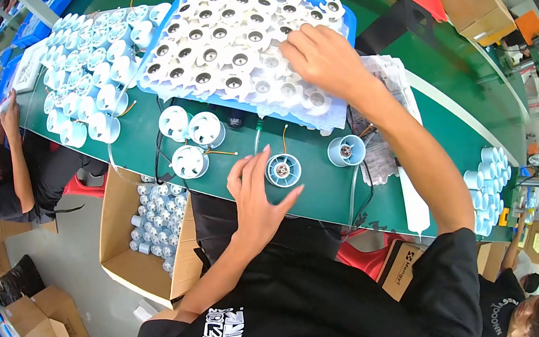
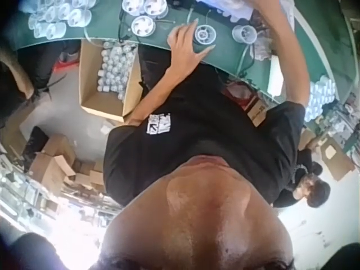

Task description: Assembling small electronic components into circular plastic housings at a factory workstation.

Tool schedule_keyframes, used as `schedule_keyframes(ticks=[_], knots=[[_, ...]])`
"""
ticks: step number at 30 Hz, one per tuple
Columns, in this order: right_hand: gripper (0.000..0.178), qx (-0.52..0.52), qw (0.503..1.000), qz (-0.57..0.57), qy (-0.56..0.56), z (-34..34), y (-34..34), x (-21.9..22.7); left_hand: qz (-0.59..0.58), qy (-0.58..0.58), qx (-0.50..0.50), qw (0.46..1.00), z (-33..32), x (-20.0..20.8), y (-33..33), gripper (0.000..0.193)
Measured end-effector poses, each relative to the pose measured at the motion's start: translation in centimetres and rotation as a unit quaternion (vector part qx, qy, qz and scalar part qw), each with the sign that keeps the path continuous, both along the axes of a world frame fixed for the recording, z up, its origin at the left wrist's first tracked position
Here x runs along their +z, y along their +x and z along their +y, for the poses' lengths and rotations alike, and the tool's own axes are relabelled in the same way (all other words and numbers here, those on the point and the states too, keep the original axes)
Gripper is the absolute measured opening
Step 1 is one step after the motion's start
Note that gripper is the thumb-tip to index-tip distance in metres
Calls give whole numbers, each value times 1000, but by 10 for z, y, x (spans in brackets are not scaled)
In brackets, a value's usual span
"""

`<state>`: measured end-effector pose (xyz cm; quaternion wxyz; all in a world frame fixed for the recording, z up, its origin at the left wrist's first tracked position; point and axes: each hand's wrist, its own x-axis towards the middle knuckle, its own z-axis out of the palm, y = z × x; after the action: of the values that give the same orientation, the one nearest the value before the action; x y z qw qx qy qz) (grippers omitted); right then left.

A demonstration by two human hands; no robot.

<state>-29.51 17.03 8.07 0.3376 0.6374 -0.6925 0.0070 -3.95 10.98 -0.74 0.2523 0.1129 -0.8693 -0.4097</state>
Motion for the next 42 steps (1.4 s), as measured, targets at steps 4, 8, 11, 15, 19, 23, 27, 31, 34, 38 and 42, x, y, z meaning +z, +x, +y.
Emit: schedule_keyframes(ticks=[4, 8, 11, 15, 19, 23, 27, 31, 34, 38, 42], knots=[[26, 133, 989, 52, 32, 33, 15, 12, -35, -11, -6, 999, -1, -7, -7, 64], [23, 202, 975, 89, 36, 61, 45, 15, -25, -7, -26, 999, -3, -8, -7, 61], [24, 183, 983, 0, -20, 76, 74, 13, -11, -7, -40, 999, -6, -8, -8, 61], [5, -126, 693, -645, -296, 93, 162, -12, -17, 21, -59, 998, -4, -8, -10, 62], [13, -191, 437, -790, -386, 86, 196, -57, -23, -35, -69, 997, -4, -15, -8, 64], [13, -267, 484, -772, -314, 74, 195, -61, -17, -54, -61, 997, -5, -19, -10, 63], [14, -285, 593, -721, -217, 79, 192, -51, -25, -56, -57, 996, -4, -19, -7, 62], [15, -292, 639, -684, -197, 73, 191, -36, -12, -59, -54, 997, -4, -21, -9, 63], [17, -332, 616, -675, -235, 73, 191, -35, -5, -59, -54, 997, -3, -21, -8, 63], [20, -292, 641, -680, -204, 76, 188, -41, -5, -65, -55, 996, -4, -21, -8, 63], [17, -313, 585, -725, -182, 66, 184, -40, 0, -63, -55, 996, -4, -24, -9, 68]])
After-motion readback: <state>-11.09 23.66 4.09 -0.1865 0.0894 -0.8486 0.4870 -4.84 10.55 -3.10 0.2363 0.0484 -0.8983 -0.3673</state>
